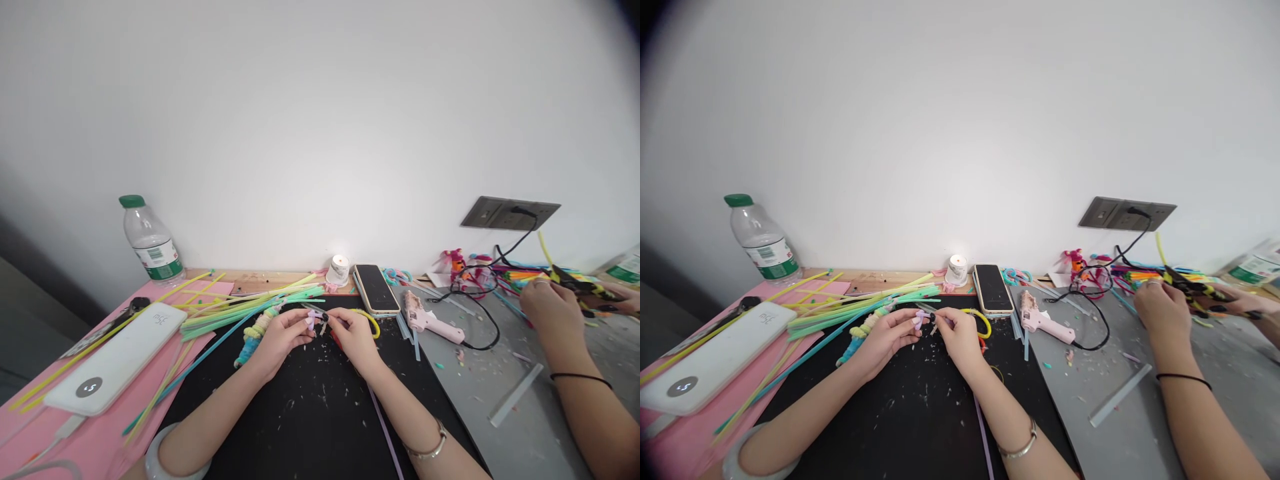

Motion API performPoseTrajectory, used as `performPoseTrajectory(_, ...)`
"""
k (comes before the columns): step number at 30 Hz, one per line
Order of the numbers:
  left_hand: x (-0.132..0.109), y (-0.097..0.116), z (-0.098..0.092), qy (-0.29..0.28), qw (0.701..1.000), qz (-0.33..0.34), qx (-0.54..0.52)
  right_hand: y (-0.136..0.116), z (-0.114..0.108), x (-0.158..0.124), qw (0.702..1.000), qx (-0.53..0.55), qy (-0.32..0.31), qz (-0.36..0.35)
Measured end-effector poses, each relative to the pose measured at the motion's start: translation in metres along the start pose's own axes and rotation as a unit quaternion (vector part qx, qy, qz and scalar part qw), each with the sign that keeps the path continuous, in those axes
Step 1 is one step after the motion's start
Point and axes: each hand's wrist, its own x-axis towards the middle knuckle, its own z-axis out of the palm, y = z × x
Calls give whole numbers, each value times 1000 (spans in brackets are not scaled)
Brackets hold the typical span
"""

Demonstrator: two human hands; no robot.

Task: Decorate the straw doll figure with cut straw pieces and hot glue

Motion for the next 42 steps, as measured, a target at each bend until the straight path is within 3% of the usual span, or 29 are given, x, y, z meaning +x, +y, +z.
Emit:
performPoseTrajectory(20,0,0,1,33,999,23,20,-1,1,-1,998,-47,-19,-26)
performPoseTrajectory(23,1,1,1,47,998,18,27,0,-5,1,995,-89,17,-37)
performPoseTrajectory(26,1,3,1,68,997,12,24,1,-19,9,974,-194,113,-41)
performPoseTrajectory(29,1,4,1,70,997,6,21,5,-35,24,917,-346,190,51)
performPoseTrajectory(32,1,5,1,68,997,4,20,12,-46,41,868,-434,173,169)
performPoseTrajectory(36,0,6,2,73,997,1,23,25,-50,62,854,-441,120,247)
performPoseTrajectory(42,1,6,3,63,998,2,27,31,-51,76,837,-451,119,285)
